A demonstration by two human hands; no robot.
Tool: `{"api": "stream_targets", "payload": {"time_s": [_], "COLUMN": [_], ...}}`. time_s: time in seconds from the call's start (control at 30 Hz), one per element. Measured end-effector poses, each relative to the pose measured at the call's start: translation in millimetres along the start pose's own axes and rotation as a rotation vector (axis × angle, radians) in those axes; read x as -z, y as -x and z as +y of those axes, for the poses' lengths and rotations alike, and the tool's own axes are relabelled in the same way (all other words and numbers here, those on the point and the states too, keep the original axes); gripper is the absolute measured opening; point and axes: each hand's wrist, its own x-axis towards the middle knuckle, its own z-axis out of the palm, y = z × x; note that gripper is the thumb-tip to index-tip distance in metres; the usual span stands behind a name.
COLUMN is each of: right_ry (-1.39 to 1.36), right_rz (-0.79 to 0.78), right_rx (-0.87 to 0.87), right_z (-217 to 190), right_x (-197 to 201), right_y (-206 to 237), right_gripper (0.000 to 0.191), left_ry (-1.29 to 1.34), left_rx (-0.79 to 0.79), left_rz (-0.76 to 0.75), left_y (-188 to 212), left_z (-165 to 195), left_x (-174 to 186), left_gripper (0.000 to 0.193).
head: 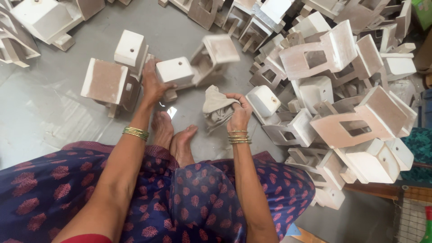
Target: The person sits on the floor among a large pile of small unfinished wooden stool parts and wipes each piece with a cloth, turning pieces over and setting wiped pieces aside while picking up the next one.
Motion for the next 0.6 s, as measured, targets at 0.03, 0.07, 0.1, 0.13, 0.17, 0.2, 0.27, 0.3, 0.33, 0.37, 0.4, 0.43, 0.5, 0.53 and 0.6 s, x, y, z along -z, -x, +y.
{"api": "stream_targets", "payload": {"time_s": [0.03,0.07,0.1,0.13,0.17,0.2,0.27,0.3,0.33,0.37,0.4,0.43,0.5,0.53,0.6], "right_ry": [-0.025,-0.027,-0.029,-0.028,-0.019,-0.009,0.02,0.038,0.055,0.037,0.019,0.002,-0.08,-0.124,-0.176], "right_rz": [0.009,0.003,-0.002,-0.007,-0.008,-0.01,-0.005,0.001,0.008,0.013,0.021,0.028,0.118,0.167,0.143], "right_rx": [-0.012,-0.013,-0.013,-0.014,-0.02,-0.026,-0.038,-0.045,-0.051,-0.049,-0.048,-0.047,-0.061,-0.067,-0.035], "right_z": [1.7,3.9,7.1,11.4,16.0,21.3,31.4,36.5,39.3,41.3,41.9,40.7,36.3,33.0,26.8], "right_x": [0.9,1.9,2.6,3.6,5.5,7.9,15.3,19.4,24.5,29.0,32.6,35.6,35.2,32.7,20.2], "right_y": [-2.5,-4.8,-7.2,-8.9,-10.5,-11.5,-13.5,-14.4,-16.2,-18.5,-21.0,-23.8,-28.1,-28.4,-28.8], "right_gripper": [0.028,0.028,0.028,0.028,0.028,0.028,0.028,0.028,0.028,0.028,0.028,0.028,0.03,0.032,0.031], "left_ry": [-0.03,-0.063,-0.095,-0.131,-0.165,-0.198,-0.215,-0.215,-0.216,-0.216,-0.248,-0.278,-0.239,-0.14,0.057], "left_rx": [-0.009,-0.017,-0.024,0.03,0.085,0.141,0.186,0.2,0.213,0.226,0.17,0.114,0.092,0.125,0.132], "left_rz": [0.03,0.061,0.093,0.072,0.05,0.028,-0.008,-0.021,-0.034,-0.048,-0.126,-0.204,-0.401,-0.531,-0.66], "left_y": [0.6,3.0,3.9,7.6,15.6,25.3,48.4,62.3,75.6,83.2,84.6,84.1,64.8,47.6,22.8], "left_z": [2.2,6.3,10.9,15.5,21.4,27.6,37.4,42.1,46.8,47.6,46.7,46.9,45.3,46.2,46.5], "left_x": [-4.9,-12.8,-20.0,-29.0,-40.8,-52.4,-74.1,-85.7,-96.9,-102.7,-105.3,-107.7,-102.8,-94.7,-77.7], "left_gripper": [0.088,0.089,0.09,0.088,0.086,0.085,0.086,0.082,0.077,0.073,0.069,0.065,0.053,0.052,0.049]}}
